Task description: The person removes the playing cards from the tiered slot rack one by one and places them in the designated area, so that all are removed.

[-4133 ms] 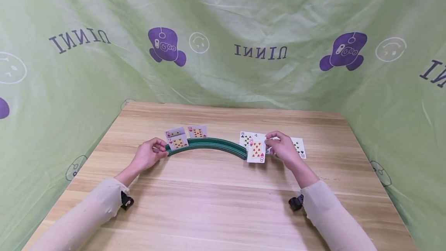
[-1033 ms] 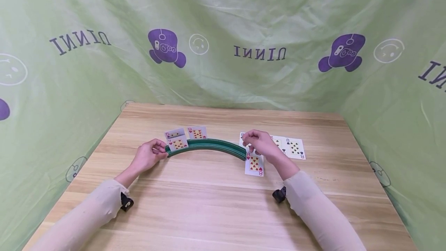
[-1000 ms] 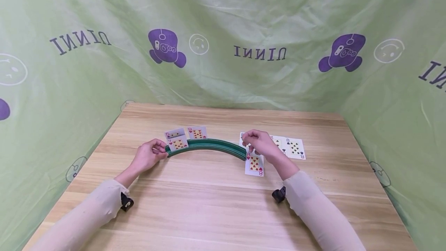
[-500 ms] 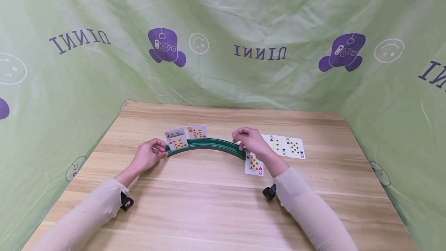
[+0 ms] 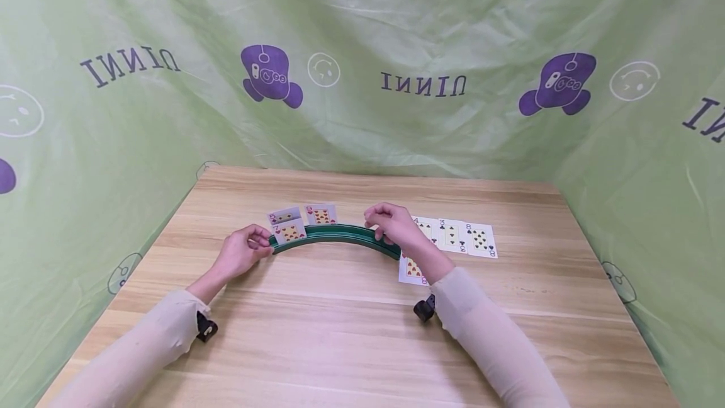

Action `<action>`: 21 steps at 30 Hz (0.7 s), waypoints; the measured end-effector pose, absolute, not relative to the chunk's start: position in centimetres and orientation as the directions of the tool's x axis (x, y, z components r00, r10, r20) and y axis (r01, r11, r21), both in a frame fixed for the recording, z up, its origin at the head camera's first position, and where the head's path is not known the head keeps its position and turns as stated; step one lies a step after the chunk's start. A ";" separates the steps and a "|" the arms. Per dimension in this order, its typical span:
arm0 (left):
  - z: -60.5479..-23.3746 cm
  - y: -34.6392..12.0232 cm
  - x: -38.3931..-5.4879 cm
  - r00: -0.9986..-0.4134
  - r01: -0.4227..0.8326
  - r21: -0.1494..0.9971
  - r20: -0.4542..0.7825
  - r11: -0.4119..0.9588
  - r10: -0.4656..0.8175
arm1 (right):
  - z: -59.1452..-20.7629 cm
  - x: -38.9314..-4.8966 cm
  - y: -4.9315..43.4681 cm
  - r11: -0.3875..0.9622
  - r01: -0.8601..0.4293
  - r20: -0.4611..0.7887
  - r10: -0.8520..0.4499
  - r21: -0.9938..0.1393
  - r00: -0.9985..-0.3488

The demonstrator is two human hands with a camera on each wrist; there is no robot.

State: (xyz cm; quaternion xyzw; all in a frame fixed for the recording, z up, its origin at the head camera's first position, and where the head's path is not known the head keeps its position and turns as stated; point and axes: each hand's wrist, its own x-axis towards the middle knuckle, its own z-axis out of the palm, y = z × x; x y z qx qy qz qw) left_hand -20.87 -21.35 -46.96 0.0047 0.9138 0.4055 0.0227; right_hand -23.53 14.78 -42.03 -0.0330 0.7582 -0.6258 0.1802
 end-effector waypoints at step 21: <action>-47.1 -21.5 -21.0 -0.999 -0.011 0.743 -0.034 0.669 0.021 | -41.8 -24.7 11.2 0.200 0.183 -0.234 -0.270 -0.962 -0.934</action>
